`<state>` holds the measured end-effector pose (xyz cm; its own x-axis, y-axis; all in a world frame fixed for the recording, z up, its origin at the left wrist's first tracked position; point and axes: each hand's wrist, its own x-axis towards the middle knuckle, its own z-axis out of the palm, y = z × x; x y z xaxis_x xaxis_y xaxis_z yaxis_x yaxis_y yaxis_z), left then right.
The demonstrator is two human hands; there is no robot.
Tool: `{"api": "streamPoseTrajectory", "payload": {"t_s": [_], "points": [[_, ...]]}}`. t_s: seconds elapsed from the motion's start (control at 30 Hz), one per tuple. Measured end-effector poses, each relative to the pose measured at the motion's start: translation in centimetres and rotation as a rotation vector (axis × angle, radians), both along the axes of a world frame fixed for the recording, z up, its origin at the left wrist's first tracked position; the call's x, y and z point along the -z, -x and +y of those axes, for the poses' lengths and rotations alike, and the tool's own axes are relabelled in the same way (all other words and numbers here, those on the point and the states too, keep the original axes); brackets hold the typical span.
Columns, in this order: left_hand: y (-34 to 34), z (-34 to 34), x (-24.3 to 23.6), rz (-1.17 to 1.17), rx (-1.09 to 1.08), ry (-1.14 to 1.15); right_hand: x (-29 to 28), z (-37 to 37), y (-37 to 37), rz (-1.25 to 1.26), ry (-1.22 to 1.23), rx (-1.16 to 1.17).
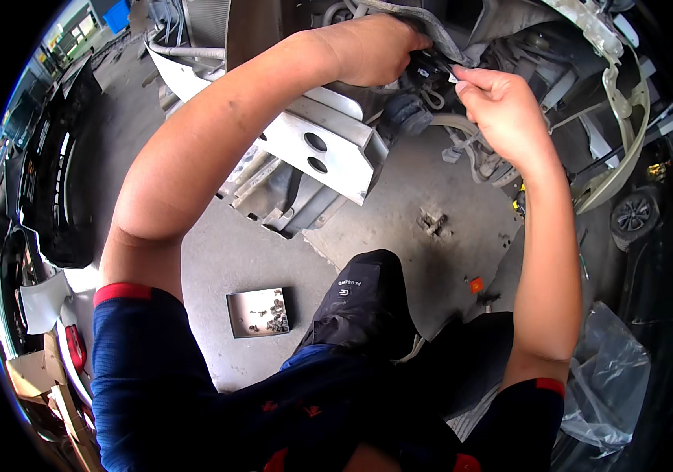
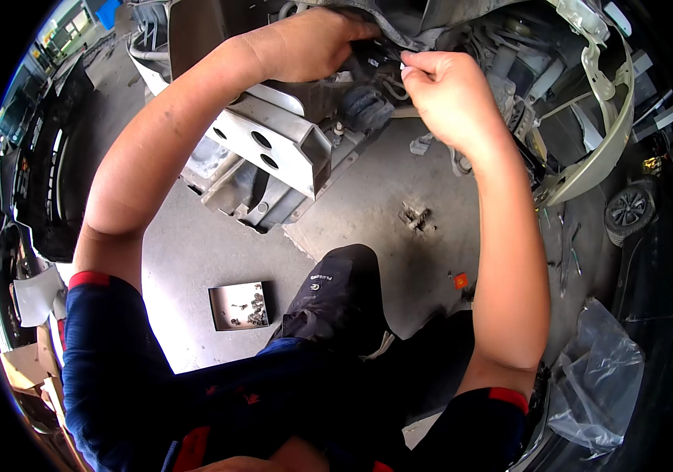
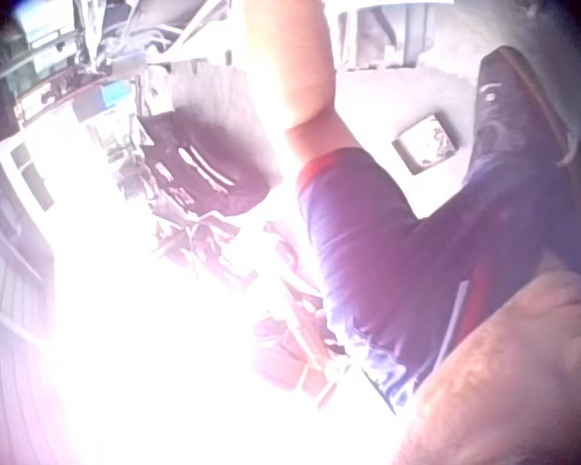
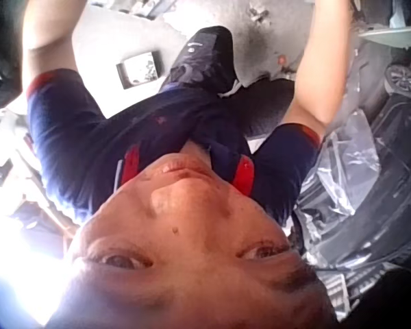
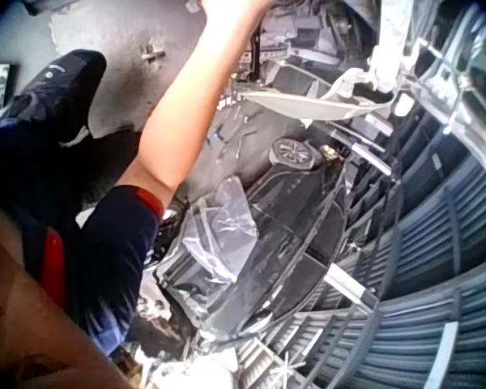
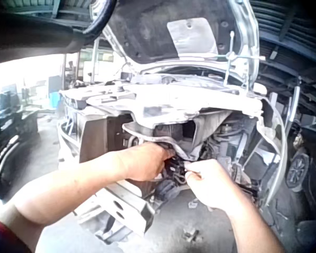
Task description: The person holds a car headlight, detaches and adjusts a support bracket on a vehicle, secures a bracket to a fender panel by tightening a bolt with a wrench, and positions the fender panel onto the vehicle frame.
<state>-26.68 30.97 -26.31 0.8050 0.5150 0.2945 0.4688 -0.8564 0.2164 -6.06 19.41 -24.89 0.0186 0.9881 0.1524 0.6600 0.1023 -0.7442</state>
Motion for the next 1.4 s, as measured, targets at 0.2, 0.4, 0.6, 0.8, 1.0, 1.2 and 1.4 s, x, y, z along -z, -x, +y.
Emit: {"api": "streamPoseTrajectory", "payload": {"t_s": [0.2, 0.4, 0.6, 0.8, 1.0, 1.2, 1.4], "points": [[-0.7, 0.3, 0.7, -0.005, -0.013, 0.002, -1.4, -1.0, 4.7, -0.315, 0.054, 0.076], [-0.6, -0.7, 0.0, 0.037, -0.033, -0.018, -1.3, -1.9, -0.2, -0.329, -0.002, 0.143], [-0.7, -0.7, 0.5, 0.010, -0.042, -0.087, 0.6, -3.4, -0.8, -0.322, -0.206, 0.314], [-0.4, -1.3, 0.0, 0.037, -0.028, -0.081, 0.9, -4.8, 4.7, -0.297, -0.424, 0.195], [-1.1, -2.6, -0.5, 0.034, -0.108, -0.065, 3.8, -3.9, 1.2, -0.152, -0.492, 0.418], [-0.5, -1.9, 0.5, -0.001, -0.092, -0.169, 3.9, -4.2, 4.9, -0.140, -0.666, 0.211], [-1.1, -2.5, 0.8, -0.022, -0.118, -0.160, 5.9, -3.2, 3.5, 0.019, -0.699, 0.350]]}}
